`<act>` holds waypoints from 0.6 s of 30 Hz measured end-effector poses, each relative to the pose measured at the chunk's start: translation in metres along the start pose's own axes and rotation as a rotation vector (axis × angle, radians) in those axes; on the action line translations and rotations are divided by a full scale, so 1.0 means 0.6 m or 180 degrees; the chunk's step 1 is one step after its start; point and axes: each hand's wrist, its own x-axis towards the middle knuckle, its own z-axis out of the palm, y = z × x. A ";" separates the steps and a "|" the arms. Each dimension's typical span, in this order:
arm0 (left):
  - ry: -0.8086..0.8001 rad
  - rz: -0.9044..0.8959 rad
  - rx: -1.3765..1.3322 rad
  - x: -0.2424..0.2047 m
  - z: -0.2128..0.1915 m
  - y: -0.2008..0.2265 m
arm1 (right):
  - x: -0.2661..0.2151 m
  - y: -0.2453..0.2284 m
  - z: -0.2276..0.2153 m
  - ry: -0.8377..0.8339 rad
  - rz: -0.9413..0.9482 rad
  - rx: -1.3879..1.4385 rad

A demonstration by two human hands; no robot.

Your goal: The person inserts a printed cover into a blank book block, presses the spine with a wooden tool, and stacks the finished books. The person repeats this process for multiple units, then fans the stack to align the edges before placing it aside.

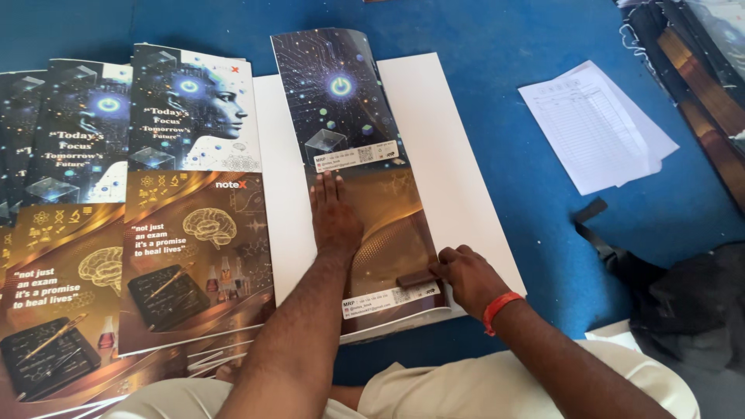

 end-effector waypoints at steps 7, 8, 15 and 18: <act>0.0099 0.0081 -0.0066 -0.002 -0.009 0.008 | -0.032 -0.004 0.006 -0.0084 -0.0175 -0.0041; 0.0083 0.0079 -0.0060 -0.002 -0.013 0.007 | -0.035 -0.008 0.008 -0.0133 -0.0164 -0.0042; 0.0105 0.0122 -0.0002 -0.003 -0.011 0.002 | -0.062 -0.021 0.006 -0.0381 -0.0070 0.0259; 0.0128 0.0121 -0.0055 -0.003 -0.005 -0.002 | -0.069 -0.022 0.004 -0.0496 -0.0260 0.0040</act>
